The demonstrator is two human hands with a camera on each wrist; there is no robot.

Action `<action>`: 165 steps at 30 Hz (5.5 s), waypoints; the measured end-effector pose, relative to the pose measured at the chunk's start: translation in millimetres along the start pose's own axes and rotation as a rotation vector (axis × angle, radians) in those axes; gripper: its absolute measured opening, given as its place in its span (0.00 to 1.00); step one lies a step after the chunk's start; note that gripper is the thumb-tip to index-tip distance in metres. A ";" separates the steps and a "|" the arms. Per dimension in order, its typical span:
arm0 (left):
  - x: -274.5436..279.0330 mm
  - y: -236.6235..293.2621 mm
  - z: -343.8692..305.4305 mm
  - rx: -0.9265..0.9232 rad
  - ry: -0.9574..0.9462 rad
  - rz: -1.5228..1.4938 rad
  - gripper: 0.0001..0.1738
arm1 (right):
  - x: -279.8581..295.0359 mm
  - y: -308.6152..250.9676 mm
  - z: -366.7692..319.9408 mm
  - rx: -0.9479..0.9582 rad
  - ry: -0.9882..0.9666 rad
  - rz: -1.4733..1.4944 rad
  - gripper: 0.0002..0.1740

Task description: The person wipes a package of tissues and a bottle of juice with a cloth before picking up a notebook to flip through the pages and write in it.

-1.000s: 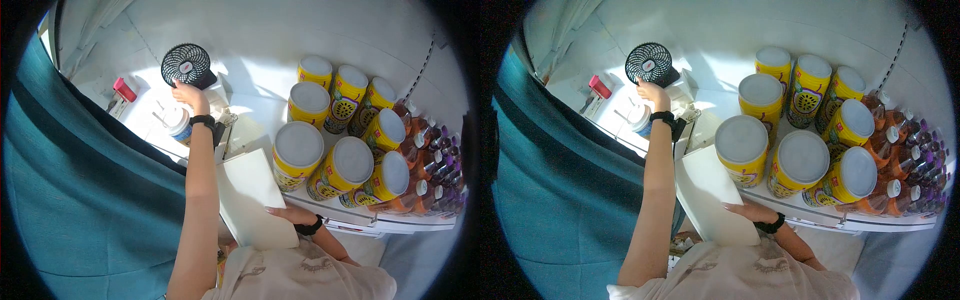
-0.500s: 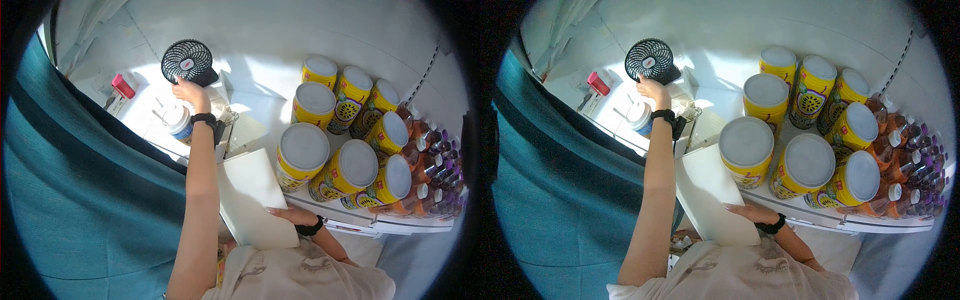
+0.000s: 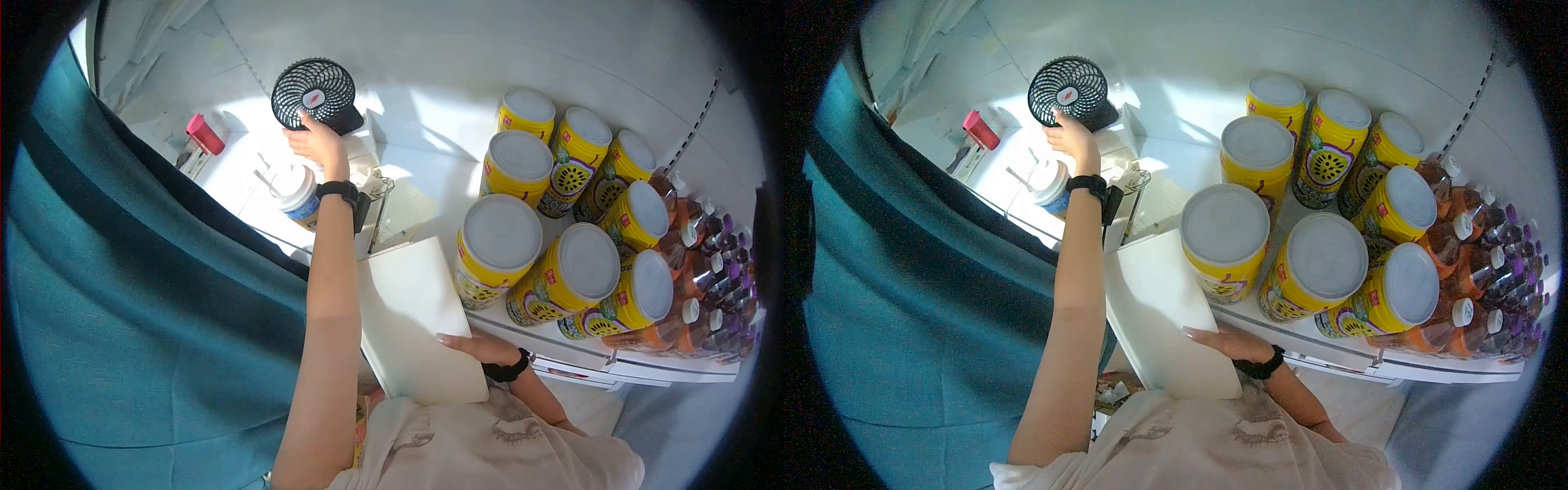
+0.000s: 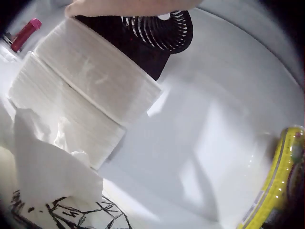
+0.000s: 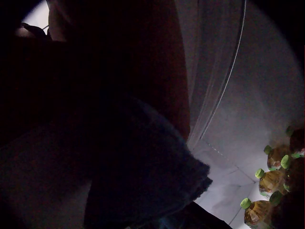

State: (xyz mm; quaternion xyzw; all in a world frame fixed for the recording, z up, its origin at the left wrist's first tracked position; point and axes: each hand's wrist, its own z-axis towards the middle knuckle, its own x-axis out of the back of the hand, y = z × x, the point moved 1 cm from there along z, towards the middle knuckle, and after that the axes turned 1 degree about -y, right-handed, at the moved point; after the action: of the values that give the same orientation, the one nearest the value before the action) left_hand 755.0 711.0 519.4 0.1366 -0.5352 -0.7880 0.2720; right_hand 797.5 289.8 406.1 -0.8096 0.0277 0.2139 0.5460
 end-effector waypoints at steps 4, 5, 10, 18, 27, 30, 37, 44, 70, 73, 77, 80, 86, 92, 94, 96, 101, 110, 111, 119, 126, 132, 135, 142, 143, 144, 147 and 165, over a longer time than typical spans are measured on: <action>1.5 3.5 -2.1 0.027 -0.032 0.008 0.49 | -0.9 -2.8 -1.6 0.004 0.012 -0.024 0.34; 2.2 4.0 -2.5 0.027 -0.036 0.006 0.50 | -2.0 -5.0 -2.5 0.007 0.013 -0.020 0.34; 4.9 5.1 -1.8 0.035 -0.057 0.017 0.52 | -1.2 -3.6 -2.3 -0.025 0.004 -0.001 0.32; 13.7 -1.8 -10.3 -0.057 -0.149 -0.071 0.52 | 1.0 4.6 3.2 0.139 0.016 -0.121 0.29; 71.1 12.1 -59.1 -0.451 -0.497 -0.011 0.50 | 0.0 0.3 1.7 0.129 0.021 -0.171 0.32; 131.7 15.7 -84.4 -0.599 -0.748 0.007 0.45 | 0.6 2.1 3.3 0.171 0.035 -0.208 0.31; 315.5 1.6 -114.1 -0.226 -0.920 0.048 0.24 | -7.4 -1.7 1.7 0.193 -0.006 -0.229 0.29; 404.1 -70.6 -184.3 0.499 -0.941 -0.085 0.28 | -30.6 -11.1 22.1 0.213 -0.114 -0.097 0.24; 446.1 12.7 -209.3 -0.816 -0.451 0.603 0.23 | -99.3 -39.6 41.2 0.703 -0.200 -0.536 0.23; 433.3 4.4 -225.9 -0.715 -0.634 0.455 0.18 | -123.6 -49.9 44.6 0.531 -0.145 -0.504 0.18; 422.9 0.6 -234.9 -0.556 -0.865 0.399 0.23 | -108.3 -24.8 54.4 0.414 0.011 -0.250 0.18; 435.0 -1.3 -223.4 -0.441 -1.001 0.353 0.32 | -95.6 -36.8 58.8 0.326 0.044 -0.090 0.20; 463.6 -51.9 -179.8 0.095 -0.655 0.127 0.43 | -53.8 -28.9 55.0 0.166 -0.056 0.130 0.23; 470.5 -63.2 -164.8 0.691 -0.845 -0.328 0.36 | -50.4 -25.4 58.5 0.145 -0.054 0.055 0.25; 474.6 -69.2 -165.9 0.808 -0.815 -0.426 0.32 | -53.0 -30.6 60.3 0.145 -0.042 0.030 0.26; 481.8 -84.2 -171.0 0.877 -0.829 -0.563 0.28 | -62.5 -40.6 58.4 0.135 -0.015 0.074 0.26; 486.5 -79.9 -181.2 0.878 -0.690 -0.672 0.28 | -69.6 -43.9 63.1 0.203 -0.017 -0.034 0.26; 508.1 -70.9 -192.9 0.893 -0.642 -0.501 0.23 | -88.8 -44.1 72.4 0.458 0.027 -0.538 0.32; 509.8 -72.6 -195.3 0.870 -0.599 -0.530 0.25 | -89.2 -41.9 73.1 0.492 0.076 -0.628 0.34; 502.0 -50.5 -200.1 0.774 -0.442 -0.509 0.17 | -117.3 -35.6 59.0 0.559 -0.025 -1.169 0.48; 477.6 -39.2 -218.1 0.711 -0.327 -0.467 0.17 | -143.8 -5.0 64.7 0.733 -0.070 -1.258 0.51; 472.8 -31.7 -216.8 0.668 -0.378 -0.488 0.18 | -134.8 -21.3 64.8 0.593 -0.174 -1.119 0.41; 478.7 -34.9 -213.7 0.624 -0.342 -0.444 0.18 | -124.8 -25.1 66.4 0.561 -0.198 -0.968 0.36; 518.8 -16.5 -191.3 0.561 -0.281 -0.466 0.18 | -98.4 -52.2 47.8 0.262 0.330 -0.926 0.31; 530.3 -25.0 -192.4 0.581 -0.300 -0.342 0.27 | -90.7 -41.5 48.5 0.489 0.418 -0.993 0.29; 541.9 -33.4 -193.8 0.562 -0.293 -0.313 0.28 | -93.0 -45.0 42.7 0.461 0.458 -0.990 0.28; 559.2 -31.5 -195.0 0.537 -0.232 -0.227 0.33 | -101.6 -51.1 29.3 0.598 0.527 -0.902 0.21; 557.6 -43.4 -212.7 0.657 -0.234 -0.395 0.25 | -107.9 5.0 71.8 -0.073 -0.543 -0.091 0.28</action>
State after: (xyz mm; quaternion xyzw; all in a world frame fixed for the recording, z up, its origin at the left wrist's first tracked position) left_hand 396.2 239.0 439.0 0.2261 -0.7496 -0.6221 -0.0059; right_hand 675.6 331.8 419.9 -0.7419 -0.1639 0.3993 0.5131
